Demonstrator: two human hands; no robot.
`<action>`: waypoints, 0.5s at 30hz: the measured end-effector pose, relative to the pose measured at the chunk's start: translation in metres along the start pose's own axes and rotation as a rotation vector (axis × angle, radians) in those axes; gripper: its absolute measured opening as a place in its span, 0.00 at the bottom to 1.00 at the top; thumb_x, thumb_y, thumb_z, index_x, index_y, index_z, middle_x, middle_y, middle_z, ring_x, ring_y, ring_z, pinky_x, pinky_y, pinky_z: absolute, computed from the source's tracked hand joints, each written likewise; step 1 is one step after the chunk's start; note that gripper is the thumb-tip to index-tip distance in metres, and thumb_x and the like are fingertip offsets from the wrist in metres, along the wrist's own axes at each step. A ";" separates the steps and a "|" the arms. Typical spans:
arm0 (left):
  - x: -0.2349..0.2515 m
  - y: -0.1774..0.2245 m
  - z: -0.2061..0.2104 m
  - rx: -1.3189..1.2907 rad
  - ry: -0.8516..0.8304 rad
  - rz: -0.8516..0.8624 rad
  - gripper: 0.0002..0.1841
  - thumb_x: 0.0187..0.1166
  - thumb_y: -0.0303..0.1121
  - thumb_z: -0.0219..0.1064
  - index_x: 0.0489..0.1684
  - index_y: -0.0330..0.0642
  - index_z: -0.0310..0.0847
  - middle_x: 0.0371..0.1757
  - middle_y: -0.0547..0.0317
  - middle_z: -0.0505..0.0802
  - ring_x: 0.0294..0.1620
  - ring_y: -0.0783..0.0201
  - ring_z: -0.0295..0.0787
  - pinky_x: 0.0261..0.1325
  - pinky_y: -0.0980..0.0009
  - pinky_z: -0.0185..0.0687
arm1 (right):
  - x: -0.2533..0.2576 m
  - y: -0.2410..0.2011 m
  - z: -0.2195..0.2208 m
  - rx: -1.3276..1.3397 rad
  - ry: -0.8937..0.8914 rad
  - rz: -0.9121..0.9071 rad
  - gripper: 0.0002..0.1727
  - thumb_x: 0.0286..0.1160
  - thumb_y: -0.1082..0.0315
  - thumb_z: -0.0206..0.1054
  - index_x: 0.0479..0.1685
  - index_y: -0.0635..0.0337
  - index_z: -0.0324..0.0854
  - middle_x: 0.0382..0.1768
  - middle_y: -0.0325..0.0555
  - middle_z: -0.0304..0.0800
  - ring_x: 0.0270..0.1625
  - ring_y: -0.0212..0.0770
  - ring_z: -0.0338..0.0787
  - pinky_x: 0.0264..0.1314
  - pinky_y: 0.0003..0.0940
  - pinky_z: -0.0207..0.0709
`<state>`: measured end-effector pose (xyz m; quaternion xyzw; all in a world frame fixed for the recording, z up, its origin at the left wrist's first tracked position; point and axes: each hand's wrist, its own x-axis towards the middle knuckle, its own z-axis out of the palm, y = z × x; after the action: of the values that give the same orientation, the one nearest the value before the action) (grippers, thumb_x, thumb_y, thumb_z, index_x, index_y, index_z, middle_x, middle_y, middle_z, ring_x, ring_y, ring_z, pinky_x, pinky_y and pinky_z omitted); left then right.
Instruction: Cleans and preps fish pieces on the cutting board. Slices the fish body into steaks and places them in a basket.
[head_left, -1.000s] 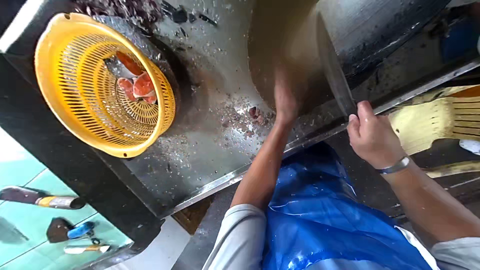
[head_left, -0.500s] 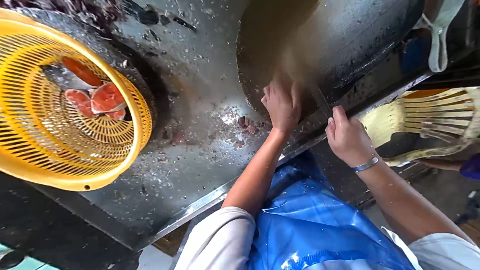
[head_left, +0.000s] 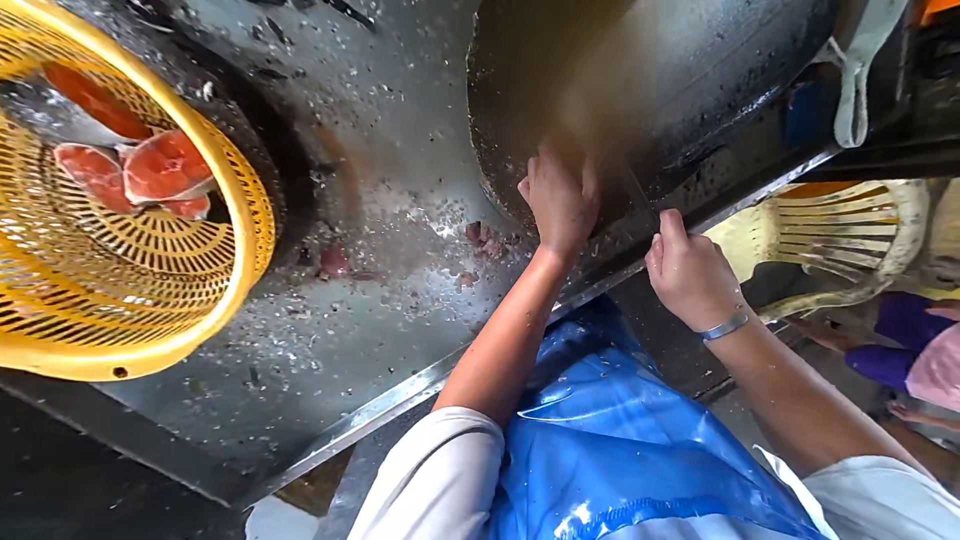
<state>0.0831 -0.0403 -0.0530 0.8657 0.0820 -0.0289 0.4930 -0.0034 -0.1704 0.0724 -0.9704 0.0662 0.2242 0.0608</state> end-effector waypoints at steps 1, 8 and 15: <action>0.000 0.000 0.000 0.001 -0.007 0.003 0.27 0.83 0.49 0.65 0.75 0.42 0.73 0.48 0.59 0.94 0.58 0.59 0.88 0.72 0.45 0.70 | -0.003 0.001 -0.001 -0.008 -0.006 0.005 0.18 0.92 0.62 0.49 0.69 0.63 0.71 0.27 0.61 0.86 0.32 0.66 0.92 0.29 0.62 0.82; 0.001 0.002 0.001 0.000 -0.001 -0.012 0.28 0.82 0.48 0.65 0.76 0.42 0.72 0.45 0.60 0.94 0.55 0.60 0.88 0.69 0.47 0.70 | -0.021 -0.011 -0.018 -0.119 -0.110 0.099 0.15 0.94 0.60 0.48 0.64 0.61 0.68 0.25 0.58 0.84 0.31 0.65 0.92 0.26 0.59 0.82; 0.005 0.005 -0.002 0.023 -0.046 -0.045 0.27 0.84 0.50 0.62 0.76 0.45 0.72 0.42 0.63 0.92 0.55 0.59 0.87 0.68 0.47 0.68 | 0.044 -0.048 -0.017 -0.034 -0.146 0.156 0.20 0.93 0.62 0.48 0.75 0.62 0.65 0.35 0.64 0.90 0.43 0.69 0.94 0.40 0.65 0.85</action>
<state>0.0890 -0.0406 -0.0479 0.8683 0.0900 -0.0610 0.4840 0.0502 -0.1300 0.0720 -0.9443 0.1331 0.2993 0.0313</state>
